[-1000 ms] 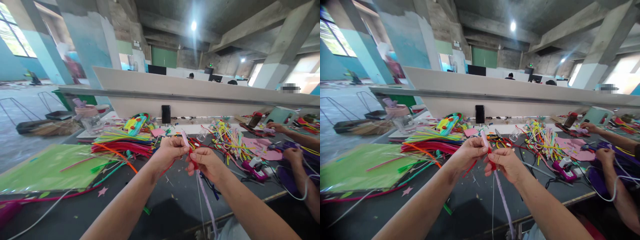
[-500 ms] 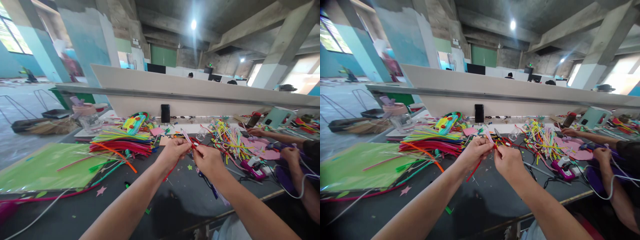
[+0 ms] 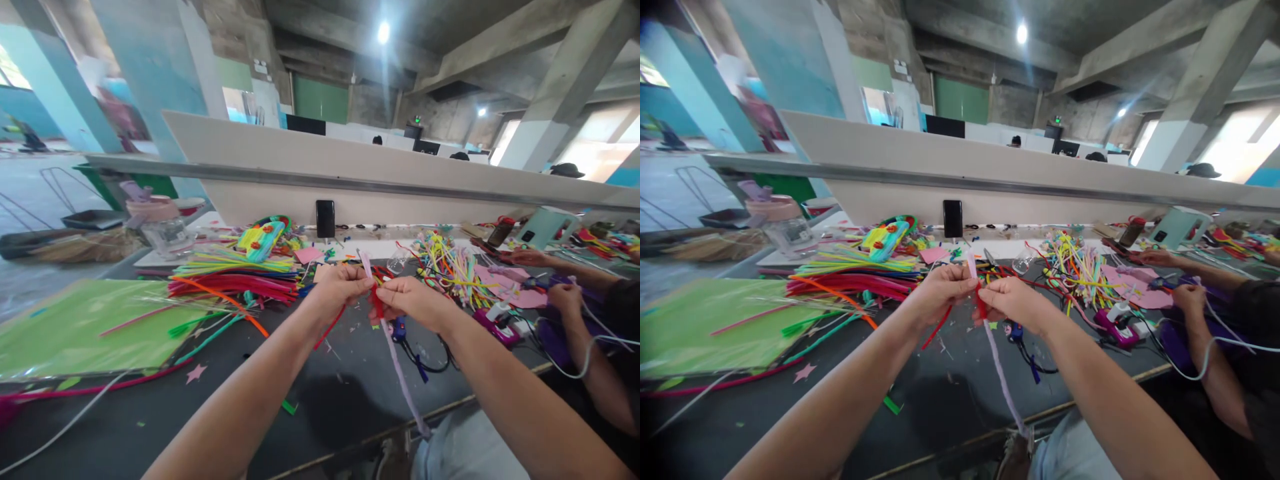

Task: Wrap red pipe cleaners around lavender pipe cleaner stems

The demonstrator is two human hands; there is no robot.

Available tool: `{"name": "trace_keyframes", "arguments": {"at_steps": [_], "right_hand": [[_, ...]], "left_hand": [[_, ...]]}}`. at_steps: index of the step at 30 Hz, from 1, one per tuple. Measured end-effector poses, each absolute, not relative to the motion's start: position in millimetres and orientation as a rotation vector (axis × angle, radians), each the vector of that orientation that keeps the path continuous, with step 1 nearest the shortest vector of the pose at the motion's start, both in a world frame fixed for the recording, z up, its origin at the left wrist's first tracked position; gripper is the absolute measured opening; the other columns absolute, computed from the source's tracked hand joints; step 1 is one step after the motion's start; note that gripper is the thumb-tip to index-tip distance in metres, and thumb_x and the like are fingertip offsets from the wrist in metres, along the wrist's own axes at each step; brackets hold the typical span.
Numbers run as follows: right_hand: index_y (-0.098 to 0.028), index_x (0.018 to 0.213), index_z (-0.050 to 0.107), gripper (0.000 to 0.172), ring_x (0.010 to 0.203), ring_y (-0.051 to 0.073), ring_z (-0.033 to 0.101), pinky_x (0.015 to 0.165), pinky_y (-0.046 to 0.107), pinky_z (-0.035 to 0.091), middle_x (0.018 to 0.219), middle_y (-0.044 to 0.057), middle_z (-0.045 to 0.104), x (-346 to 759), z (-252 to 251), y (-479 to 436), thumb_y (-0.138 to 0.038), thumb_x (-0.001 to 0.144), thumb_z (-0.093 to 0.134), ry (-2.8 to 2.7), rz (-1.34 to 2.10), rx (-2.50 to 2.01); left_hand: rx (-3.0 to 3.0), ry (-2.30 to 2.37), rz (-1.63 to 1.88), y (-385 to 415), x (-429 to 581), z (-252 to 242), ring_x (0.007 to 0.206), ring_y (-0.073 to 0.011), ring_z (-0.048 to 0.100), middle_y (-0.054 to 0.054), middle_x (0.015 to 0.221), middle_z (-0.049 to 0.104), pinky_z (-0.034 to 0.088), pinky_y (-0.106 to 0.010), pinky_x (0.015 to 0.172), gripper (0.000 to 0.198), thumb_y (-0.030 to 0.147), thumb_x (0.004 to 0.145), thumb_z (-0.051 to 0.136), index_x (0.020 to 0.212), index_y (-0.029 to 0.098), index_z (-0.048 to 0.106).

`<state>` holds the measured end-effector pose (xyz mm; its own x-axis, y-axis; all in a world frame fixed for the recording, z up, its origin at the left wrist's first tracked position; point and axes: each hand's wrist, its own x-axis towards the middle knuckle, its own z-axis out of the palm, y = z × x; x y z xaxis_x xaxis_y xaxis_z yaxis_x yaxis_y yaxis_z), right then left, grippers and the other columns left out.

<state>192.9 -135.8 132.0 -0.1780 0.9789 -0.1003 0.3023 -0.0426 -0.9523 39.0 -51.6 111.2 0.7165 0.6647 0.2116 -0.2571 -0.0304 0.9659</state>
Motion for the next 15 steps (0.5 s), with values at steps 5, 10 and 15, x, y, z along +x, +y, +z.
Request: {"name": "trace_keyframes", "arguments": {"at_steps": [5, 10, 15], "right_hand": [[-0.01, 0.098, 0.062, 0.033, 0.073, 0.02, 0.069, 0.074, 0.035, 0.052, 0.078, 0.01, 0.071, 203.2, 124.2, -127.3, -0.038, 0.082, 0.059, -1.318, 1.766, -0.913], [-0.008, 0.094, 0.062, 0.027, 0.062, 0.017, 0.069, 0.068, 0.032, 0.055, 0.07, 0.007, 0.07, 195.3, 108.6, -121.3, -0.031, 0.08, 0.063, -1.123, 1.81, -0.839], [-0.007, 0.078, 0.064, 0.022, 0.053, 0.015, 0.065, 0.063, 0.03, 0.056, 0.06, 0.005, 0.068, 188.9, 109.7, -122.7, -0.028, 0.074, 0.069, -1.083, 1.688, -0.852]], "left_hand": [[1.337, 0.29, 0.683, -44.2, 34.4, 107.4, 0.039, -0.0041, 0.037, 0.0, 0.049, 0.053, 0.019, -0.019, 0.041, 0.026, 0.033, 0.069, 0.068, 0.064, 0.011, 0.056], [1.317, 0.283, 0.63, -38.7, 34.5, 103.0, 0.04, -0.0026, 0.035, -0.001, 0.051, 0.055, 0.016, -0.017, 0.04, 0.026, 0.033, 0.07, 0.068, 0.068, 0.009, 0.057], [1.31, 0.292, 0.591, -36.0, 33.1, 103.6, 0.038, -0.0023, 0.031, 0.0, 0.051, 0.053, 0.013, -0.018, 0.038, 0.027, 0.033, 0.066, 0.071, 0.067, 0.01, 0.057]]}}
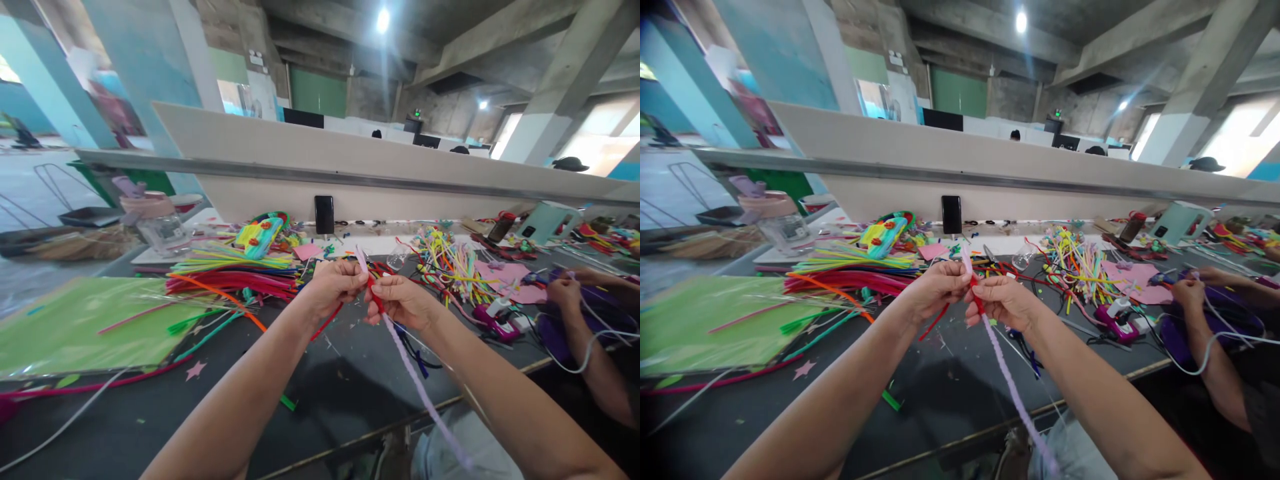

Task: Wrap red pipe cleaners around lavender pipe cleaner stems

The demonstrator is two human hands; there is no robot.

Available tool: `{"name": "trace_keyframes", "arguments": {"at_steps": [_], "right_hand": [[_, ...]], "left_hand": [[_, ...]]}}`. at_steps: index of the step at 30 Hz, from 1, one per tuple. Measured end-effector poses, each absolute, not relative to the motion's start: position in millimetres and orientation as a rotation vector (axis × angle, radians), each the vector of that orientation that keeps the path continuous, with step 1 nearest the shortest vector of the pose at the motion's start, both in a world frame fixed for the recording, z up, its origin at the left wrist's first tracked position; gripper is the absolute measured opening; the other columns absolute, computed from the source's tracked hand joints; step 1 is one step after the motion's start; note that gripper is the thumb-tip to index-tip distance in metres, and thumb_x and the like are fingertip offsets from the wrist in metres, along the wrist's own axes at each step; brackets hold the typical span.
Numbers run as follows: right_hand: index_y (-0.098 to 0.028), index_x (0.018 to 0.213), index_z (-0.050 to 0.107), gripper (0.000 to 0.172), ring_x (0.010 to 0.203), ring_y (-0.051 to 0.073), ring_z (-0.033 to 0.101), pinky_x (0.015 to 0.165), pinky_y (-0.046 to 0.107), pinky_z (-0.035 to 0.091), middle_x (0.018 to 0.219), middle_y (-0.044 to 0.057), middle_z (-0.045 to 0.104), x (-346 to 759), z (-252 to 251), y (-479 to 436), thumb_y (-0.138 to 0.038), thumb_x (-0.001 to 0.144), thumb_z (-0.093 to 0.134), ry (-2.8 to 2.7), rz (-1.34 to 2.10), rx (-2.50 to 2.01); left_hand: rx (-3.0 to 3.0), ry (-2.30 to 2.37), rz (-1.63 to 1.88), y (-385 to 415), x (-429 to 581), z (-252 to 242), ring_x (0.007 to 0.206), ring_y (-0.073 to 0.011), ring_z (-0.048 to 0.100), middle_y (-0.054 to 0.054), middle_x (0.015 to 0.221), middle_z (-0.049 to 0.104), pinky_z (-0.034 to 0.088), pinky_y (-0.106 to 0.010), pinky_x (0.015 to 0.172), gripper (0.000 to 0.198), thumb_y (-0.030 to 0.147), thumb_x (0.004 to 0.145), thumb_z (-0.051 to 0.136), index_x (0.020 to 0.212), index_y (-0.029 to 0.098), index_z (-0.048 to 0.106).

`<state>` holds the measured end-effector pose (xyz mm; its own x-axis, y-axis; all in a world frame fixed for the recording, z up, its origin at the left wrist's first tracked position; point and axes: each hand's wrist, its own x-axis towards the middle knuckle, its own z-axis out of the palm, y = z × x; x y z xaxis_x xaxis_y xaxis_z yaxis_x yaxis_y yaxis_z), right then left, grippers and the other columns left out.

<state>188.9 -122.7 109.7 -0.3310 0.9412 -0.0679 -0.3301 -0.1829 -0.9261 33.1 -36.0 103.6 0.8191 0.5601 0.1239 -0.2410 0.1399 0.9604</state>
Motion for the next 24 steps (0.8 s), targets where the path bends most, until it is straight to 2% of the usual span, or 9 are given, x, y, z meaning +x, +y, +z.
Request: {"name": "trace_keyframes", "arguments": {"at_steps": [7, 12, 19, 24], "right_hand": [[-0.009, 0.068, 0.064, 0.028, 0.044, 0.014, 0.06, 0.049, 0.026, 0.051, 0.051, 0.004, 0.065, 183.2, 114.6, -126.9, -0.036, 0.064, 0.072, -1.164, 1.342, -1.138], [-0.014, 0.06, 0.06, 0.025, 0.041, 0.011, 0.057, 0.042, 0.02, 0.04, 0.05, 0.002, 0.063, 182.1, 114.0, -126.3, -0.035, 0.074, 0.058, -1.406, 0.872, -1.475], [-0.015, 0.056, 0.061, 0.029, 0.05, 0.012, 0.055, 0.051, 0.023, 0.031, 0.053, 0.004, 0.063, 184.2, 105.4, -122.8, -0.025, 0.08, 0.049, -1.821, -0.158, -1.783], [-0.016, 0.067, 0.065, 0.028, 0.06, 0.016, 0.06, 0.056, 0.026, 0.032, 0.064, 0.008, 0.067, 182.7, 96.6, -122.2, -0.027, 0.084, 0.045, -1.899, -0.473, -1.918]], "left_hand": [[1.311, 0.359, 0.631, -39.9, 35.4, 106.3, 0.04, -0.0015, 0.023, 0.006, 0.044, 0.036, 0.013, -0.018, 0.039, 0.031, 0.034, 0.062, 0.074, 0.058, 0.01, 0.054], [1.292, 0.373, 0.695, -42.0, 43.4, 101.0, 0.04, -0.0017, 0.025, 0.006, 0.047, 0.038, 0.014, -0.017, 0.038, 0.03, 0.034, 0.064, 0.073, 0.06, 0.01, 0.055], [1.272, 0.435, 0.758, -42.5, 54.9, 88.4, 0.038, -0.0013, 0.025, 0.006, 0.047, 0.04, 0.015, -0.017, 0.036, 0.031, 0.036, 0.064, 0.073, 0.062, 0.011, 0.055], [1.295, 0.495, 0.789, -40.9, 58.5, 82.6, 0.037, -0.0015, 0.025, 0.008, 0.043, 0.036, 0.016, -0.017, 0.037, 0.031, 0.036, 0.065, 0.071, 0.06, 0.012, 0.052]]}}
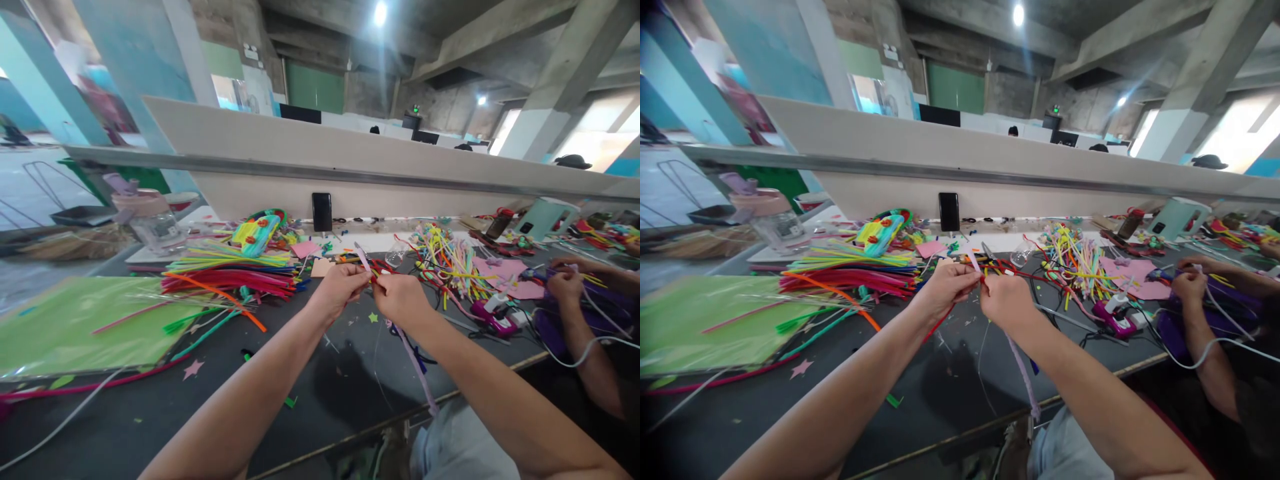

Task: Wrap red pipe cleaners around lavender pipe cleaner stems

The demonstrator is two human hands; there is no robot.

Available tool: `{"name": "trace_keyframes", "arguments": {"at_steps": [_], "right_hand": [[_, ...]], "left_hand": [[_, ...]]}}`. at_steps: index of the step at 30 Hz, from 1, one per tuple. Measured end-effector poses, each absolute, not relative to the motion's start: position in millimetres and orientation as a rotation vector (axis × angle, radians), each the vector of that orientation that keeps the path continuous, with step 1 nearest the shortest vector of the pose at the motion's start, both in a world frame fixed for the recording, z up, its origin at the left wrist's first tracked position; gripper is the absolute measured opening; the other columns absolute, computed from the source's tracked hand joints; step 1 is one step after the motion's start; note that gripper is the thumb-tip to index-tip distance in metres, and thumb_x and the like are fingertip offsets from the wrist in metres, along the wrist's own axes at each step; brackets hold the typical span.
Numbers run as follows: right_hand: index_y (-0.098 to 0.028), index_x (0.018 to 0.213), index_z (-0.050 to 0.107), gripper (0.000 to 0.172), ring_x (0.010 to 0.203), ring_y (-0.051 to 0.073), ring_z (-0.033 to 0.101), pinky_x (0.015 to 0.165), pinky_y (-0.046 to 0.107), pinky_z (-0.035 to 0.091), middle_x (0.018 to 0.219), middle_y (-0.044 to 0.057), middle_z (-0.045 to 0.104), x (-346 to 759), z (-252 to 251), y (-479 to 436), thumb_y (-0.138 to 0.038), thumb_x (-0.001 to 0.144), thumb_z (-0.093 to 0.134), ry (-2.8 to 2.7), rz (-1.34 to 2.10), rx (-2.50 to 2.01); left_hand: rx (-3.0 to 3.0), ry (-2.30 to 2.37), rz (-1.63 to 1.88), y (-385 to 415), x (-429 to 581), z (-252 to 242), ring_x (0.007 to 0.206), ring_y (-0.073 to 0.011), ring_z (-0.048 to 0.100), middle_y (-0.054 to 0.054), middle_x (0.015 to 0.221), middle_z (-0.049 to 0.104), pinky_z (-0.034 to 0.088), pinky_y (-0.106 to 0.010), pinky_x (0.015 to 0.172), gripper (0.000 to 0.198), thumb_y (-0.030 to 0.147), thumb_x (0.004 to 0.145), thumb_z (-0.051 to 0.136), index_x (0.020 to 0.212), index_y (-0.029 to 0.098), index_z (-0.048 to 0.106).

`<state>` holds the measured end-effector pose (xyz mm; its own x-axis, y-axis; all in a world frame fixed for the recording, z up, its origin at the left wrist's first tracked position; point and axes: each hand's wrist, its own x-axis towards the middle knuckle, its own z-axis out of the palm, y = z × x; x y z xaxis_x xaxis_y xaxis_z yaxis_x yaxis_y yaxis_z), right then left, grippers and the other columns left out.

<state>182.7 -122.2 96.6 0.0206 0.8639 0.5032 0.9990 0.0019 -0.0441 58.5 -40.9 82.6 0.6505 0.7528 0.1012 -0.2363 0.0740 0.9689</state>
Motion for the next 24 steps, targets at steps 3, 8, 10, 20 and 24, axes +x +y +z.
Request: {"name": "trace_keyframes", "arguments": {"at_steps": [3, 8, 10, 20, 24], "right_hand": [[-0.016, 0.073, 0.065, 0.025, 0.062, 0.018, 0.062, 0.057, 0.027, 0.033, 0.067, 0.009, 0.068, 180.9, 89.2, -122.2, -0.026, 0.084, 0.046, -1.942, -0.542, -1.963], [-0.014, 0.077, 0.064, 0.022, 0.065, 0.02, 0.063, 0.059, 0.027, 0.036, 0.071, 0.012, 0.068, 177.9, 88.0, -122.8, -0.024, 0.084, 0.046, -1.923, -0.426, -1.974], [-0.014, 0.072, 0.063, 0.024, 0.063, 0.017, 0.062, 0.057, 0.026, 0.038, 0.069, 0.01, 0.068, 179.2, 96.2, -124.6, -0.026, 0.084, 0.047, -1.869, -0.054, -1.906], [-0.008, 0.088, 0.066, 0.036, 0.065, 0.018, 0.068, 0.066, 0.029, 0.051, 0.072, 0.009, 0.07, 191.3, 122.4, -141.4, -0.04, 0.073, 0.067, -1.307, 1.668, -0.984], [-0.007, 0.073, 0.067, 0.033, 0.053, 0.017, 0.065, 0.057, 0.03, 0.052, 0.06, 0.007, 0.068, 185.9, 116.8, -141.0, -0.038, 0.064, 0.075, -1.189, 1.537, -1.035]], "left_hand": [[1.38, 0.625, 0.81, -37.9, 60.9, 76.7, 0.035, -0.002, 0.026, 0.008, 0.04, 0.036, 0.018, -0.017, 0.037, 0.031, 0.037, 0.066, 0.069, 0.058, 0.013, 0.05], [1.464, 0.646, 0.823, -34.8, 57.4, 79.1, 0.034, -0.0029, 0.029, 0.007, 0.041, 0.038, 0.018, -0.018, 0.036, 0.03, 0.037, 0.065, 0.068, 0.058, 0.014, 0.052], [1.444, 0.536, 0.763, -36.2, 50.4, 88.7, 0.035, -0.0023, 0.027, 0.007, 0.042, 0.038, 0.017, -0.018, 0.037, 0.03, 0.036, 0.063, 0.07, 0.058, 0.013, 0.052], [1.418, 0.296, 0.617, -56.2, 26.6, 121.8, 0.037, -0.0029, 0.031, 0.002, 0.046, 0.049, 0.015, -0.02, 0.038, 0.028, 0.034, 0.062, 0.074, 0.062, 0.011, 0.057], [1.48, 0.348, 0.636, -57.4, 26.0, 124.5, 0.038, -0.0025, 0.03, 0.003, 0.047, 0.047, 0.016, -0.02, 0.038, 0.03, 0.036, 0.061, 0.075, 0.061, 0.011, 0.058]]}}
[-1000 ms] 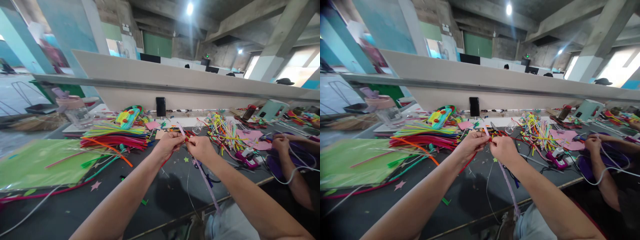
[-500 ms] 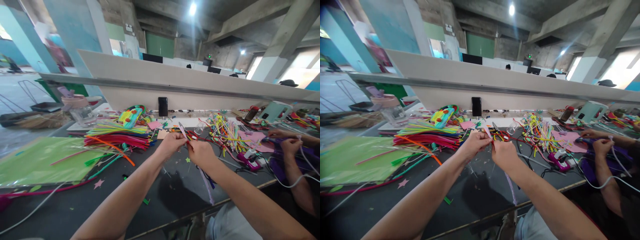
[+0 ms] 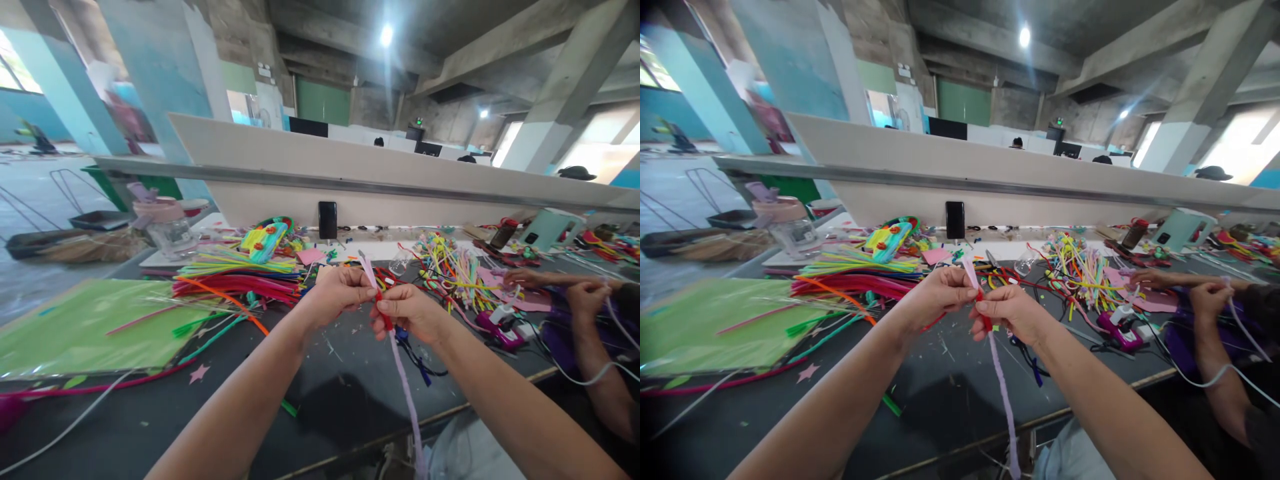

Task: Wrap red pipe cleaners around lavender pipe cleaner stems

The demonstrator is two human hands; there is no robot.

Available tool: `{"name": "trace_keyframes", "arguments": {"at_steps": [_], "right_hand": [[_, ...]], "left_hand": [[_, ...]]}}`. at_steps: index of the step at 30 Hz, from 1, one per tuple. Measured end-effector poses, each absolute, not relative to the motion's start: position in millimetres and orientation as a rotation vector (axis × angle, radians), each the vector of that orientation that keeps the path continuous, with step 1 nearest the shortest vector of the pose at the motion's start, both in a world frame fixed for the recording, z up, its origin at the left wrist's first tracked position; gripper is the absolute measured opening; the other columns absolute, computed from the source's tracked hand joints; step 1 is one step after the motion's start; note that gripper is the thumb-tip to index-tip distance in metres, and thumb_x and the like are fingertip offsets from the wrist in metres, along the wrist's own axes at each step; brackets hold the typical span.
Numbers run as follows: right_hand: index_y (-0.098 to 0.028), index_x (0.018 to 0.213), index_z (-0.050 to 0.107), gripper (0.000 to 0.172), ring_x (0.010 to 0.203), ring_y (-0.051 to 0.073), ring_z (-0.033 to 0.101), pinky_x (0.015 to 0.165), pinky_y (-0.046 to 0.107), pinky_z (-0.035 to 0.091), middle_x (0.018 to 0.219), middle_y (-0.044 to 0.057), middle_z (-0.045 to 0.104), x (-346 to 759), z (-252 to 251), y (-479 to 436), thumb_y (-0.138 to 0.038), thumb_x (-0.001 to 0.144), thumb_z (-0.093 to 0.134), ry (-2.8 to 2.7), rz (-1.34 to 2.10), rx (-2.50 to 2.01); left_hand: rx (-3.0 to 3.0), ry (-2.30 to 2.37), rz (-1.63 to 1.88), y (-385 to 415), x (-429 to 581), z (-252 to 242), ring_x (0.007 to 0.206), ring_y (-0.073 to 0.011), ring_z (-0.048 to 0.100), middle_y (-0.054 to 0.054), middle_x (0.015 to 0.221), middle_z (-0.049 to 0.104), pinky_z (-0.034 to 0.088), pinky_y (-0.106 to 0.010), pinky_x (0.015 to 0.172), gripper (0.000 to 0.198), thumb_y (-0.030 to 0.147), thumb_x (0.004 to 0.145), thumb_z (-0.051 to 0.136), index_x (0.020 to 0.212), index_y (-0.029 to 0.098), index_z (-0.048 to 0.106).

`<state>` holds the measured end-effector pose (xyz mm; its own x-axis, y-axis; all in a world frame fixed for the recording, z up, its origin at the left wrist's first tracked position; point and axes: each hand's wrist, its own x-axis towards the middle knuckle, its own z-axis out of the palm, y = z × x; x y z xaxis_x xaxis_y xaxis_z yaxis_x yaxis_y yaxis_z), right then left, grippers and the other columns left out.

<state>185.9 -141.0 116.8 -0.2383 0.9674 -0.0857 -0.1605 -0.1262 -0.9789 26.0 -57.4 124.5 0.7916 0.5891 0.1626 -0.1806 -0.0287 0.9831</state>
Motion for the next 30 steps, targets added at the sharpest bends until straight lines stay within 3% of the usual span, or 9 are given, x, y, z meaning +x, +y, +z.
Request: {"name": "trace_keyframes", "arguments": {"at_steps": [5, 11, 16, 20, 24, 30], "right_hand": [[-0.011, 0.06, 0.064, 0.03, 0.044, 0.014, 0.06, 0.049, 0.026, 0.048, 0.052, 0.005, 0.065, 175.8, 124.0, -145.2, -0.04, 0.063, 0.072, -1.248, 1.209, -1.23], [-0.016, 0.058, 0.06, 0.024, 0.045, 0.013, 0.058, 0.044, 0.021, 0.038, 0.049, 0.002, 0.062, 171.6, 117.2, -146.7, -0.033, 0.075, 0.057, -1.426, 0.632, -1.615], [-0.016, 0.055, 0.058, 0.029, 0.049, 0.011, 0.053, 0.051, 0.023, 0.031, 0.053, 0.002, 0.061, 175.8, 106.0, -147.0, -0.026, 0.081, 0.048, -1.75, -0.165, -1.743], [-0.017, 0.06, 0.059, 0.027, 0.054, 0.011, 0.054, 0.055, 0.024, 0.031, 0.058, 0.003, 0.063, 176.8, 104.0, -148.1, -0.024, 0.082, 0.047, -1.79, -0.371, -1.776], [-0.017, 0.059, 0.059, 0.027, 0.054, 0.013, 0.054, 0.055, 0.025, 0.032, 0.057, 0.004, 0.063, 175.9, 108.7, -149.6, -0.026, 0.082, 0.047, -1.734, -0.215, -1.801], [-0.015, 0.078, 0.062, 0.026, 0.058, 0.015, 0.062, 0.058, 0.026, 0.044, 0.065, 0.004, 0.067, 180.8, 125.9, -154.5, -0.04, 0.075, 0.06, -1.47, 1.098, -1.383]], "left_hand": [[1.552, 0.42, 0.664, -56.0, 26.2, 124.8, 0.04, -0.0028, 0.03, 0.003, 0.049, 0.048, 0.019, -0.019, 0.038, 0.029, 0.037, 0.064, 0.073, 0.062, 0.011, 0.058], [1.502, 0.374, 0.677, -58.2, 32.3, 120.0, 0.038, -0.003, 0.027, 0.005, 0.045, 0.042, 0.017, -0.02, 0.038, 0.028, 0.036, 0.069, 0.068, 0.06, 0.012, 0.055], [1.43, 0.384, 0.687, -61.6, 40.0, 114.5, 0.039, -0.0024, 0.026, 0.006, 0.048, 0.041, 0.015, -0.019, 0.038, 0.025, 0.034, 0.067, 0.067, 0.063, 0.012, 0.057], [1.417, 0.431, 0.692, -64.2, 45.6, 112.2, 0.039, -0.002, 0.026, 0.005, 0.051, 0.045, 0.015, -0.019, 0.038, 0.027, 0.035, 0.066, 0.069, 0.069, 0.01, 0.06], [1.409, 0.429, 0.73, -63.9, 44.1, 113.3, 0.039, -0.0018, 0.028, 0.005, 0.052, 0.046, 0.016, -0.019, 0.038, 0.027, 0.035, 0.065, 0.071, 0.069, 0.01, 0.06], [1.526, 0.37, 0.635, -63.7, 30.3, 122.4, 0.041, -0.0027, 0.03, 0.004, 0.049, 0.047, 0.017, -0.02, 0.039, 0.024, 0.031, 0.063, 0.073, 0.065, 0.01, 0.062]]}}
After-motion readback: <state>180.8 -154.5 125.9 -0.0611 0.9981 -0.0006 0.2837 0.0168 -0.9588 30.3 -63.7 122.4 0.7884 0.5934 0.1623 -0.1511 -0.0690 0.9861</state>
